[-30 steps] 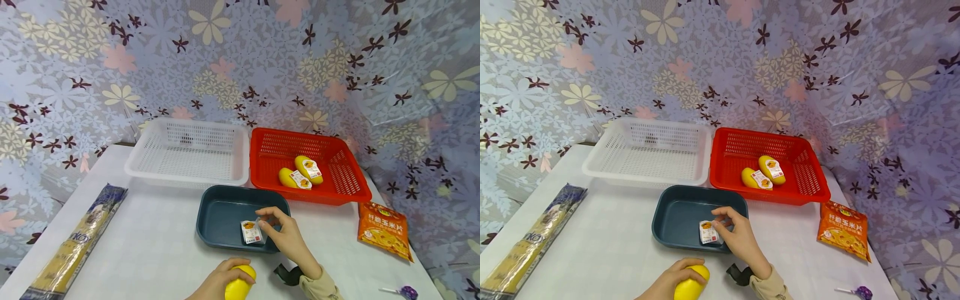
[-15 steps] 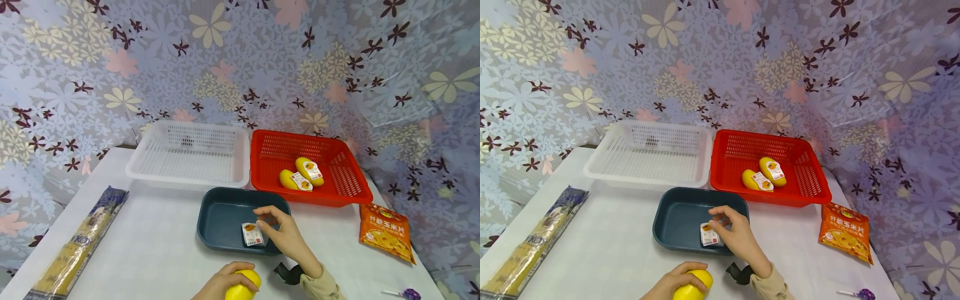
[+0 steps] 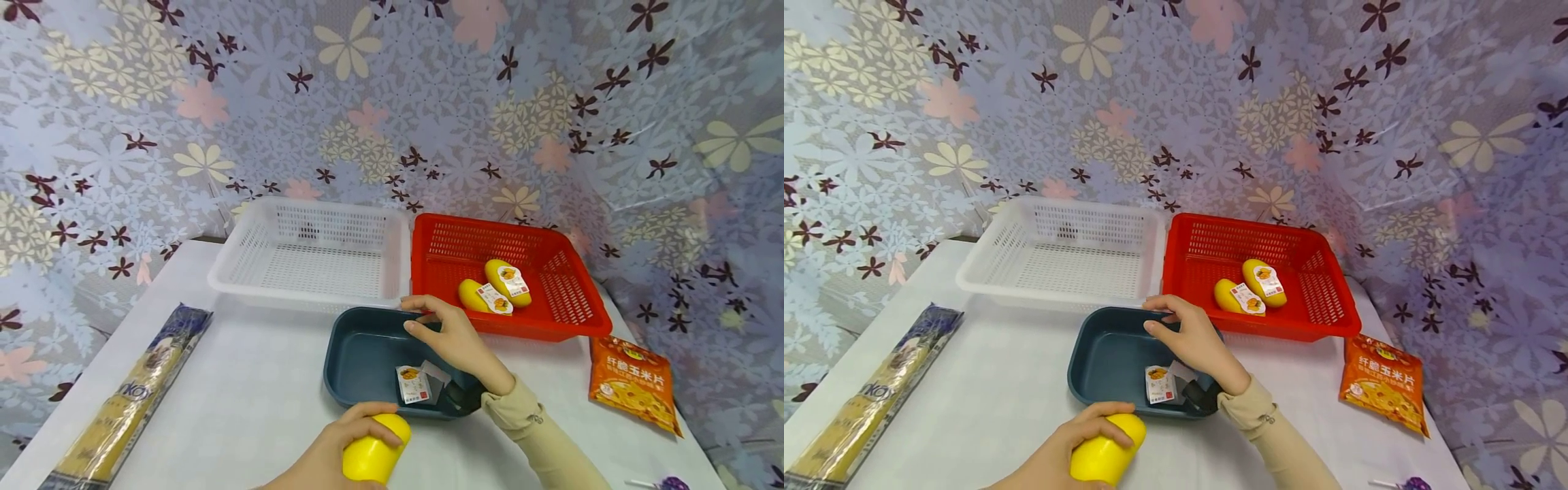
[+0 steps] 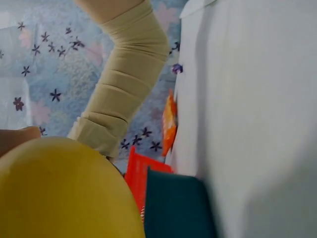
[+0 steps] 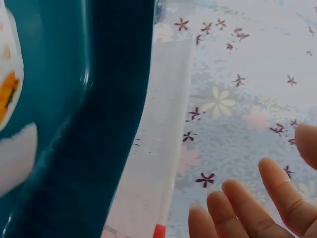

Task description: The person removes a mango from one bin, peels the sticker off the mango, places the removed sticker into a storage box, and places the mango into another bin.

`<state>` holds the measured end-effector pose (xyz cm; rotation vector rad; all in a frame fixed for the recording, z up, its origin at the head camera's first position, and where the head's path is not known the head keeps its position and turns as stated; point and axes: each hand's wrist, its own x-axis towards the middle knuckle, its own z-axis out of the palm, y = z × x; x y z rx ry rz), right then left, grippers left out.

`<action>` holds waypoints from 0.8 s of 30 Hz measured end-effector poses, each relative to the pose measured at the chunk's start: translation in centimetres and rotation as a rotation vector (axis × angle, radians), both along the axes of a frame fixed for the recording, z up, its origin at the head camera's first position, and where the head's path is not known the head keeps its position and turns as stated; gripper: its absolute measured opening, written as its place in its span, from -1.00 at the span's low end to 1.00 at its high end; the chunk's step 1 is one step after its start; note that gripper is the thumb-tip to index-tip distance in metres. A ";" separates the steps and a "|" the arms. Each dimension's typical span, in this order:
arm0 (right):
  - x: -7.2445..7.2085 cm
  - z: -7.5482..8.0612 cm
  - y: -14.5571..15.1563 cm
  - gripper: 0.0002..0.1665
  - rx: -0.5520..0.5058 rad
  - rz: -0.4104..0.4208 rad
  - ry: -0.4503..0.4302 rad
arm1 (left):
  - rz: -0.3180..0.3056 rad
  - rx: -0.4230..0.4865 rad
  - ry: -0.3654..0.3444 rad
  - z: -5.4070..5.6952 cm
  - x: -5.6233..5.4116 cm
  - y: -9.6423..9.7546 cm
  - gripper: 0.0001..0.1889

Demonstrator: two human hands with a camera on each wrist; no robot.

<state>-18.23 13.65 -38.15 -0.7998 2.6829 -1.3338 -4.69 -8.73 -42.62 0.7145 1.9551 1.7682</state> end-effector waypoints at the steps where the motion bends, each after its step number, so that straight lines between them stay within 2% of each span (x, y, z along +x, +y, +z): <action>1: -0.3 0.0 -0.2 -0.59 -0.003 0.006 0.006 | 0.009 0.000 0.008 0.2 0.0 -0.2 -0.60; 6: -1.4 -0.5 -1.1 -0.44 0.059 0.006 0.030 | 0.094 -0.037 0.087 1.1 -0.5 -1.1 -0.58; 12: -1.7 -1.4 -1.7 -0.24 0.137 -0.021 -0.002 | 0.210 -0.076 0.201 2.0 -2.1 -2.1 -0.58; 17: -1.7 -1.6 -2.0 -0.19 0.172 -0.004 0.006 | 0.275 -0.105 0.221 2.6 -4.2 -2.9 -0.58; 21: -1.5 -2.1 -2.4 -0.16 0.202 0.027 0.013 | 0.303 -0.130 0.230 2.8 -6.0 -3.3 -0.59; 24: -1.4 -2.4 -2.8 -0.15 0.216 0.045 0.011 | 0.327 -0.134 0.211 3.5 -7.1 -3.5 -0.58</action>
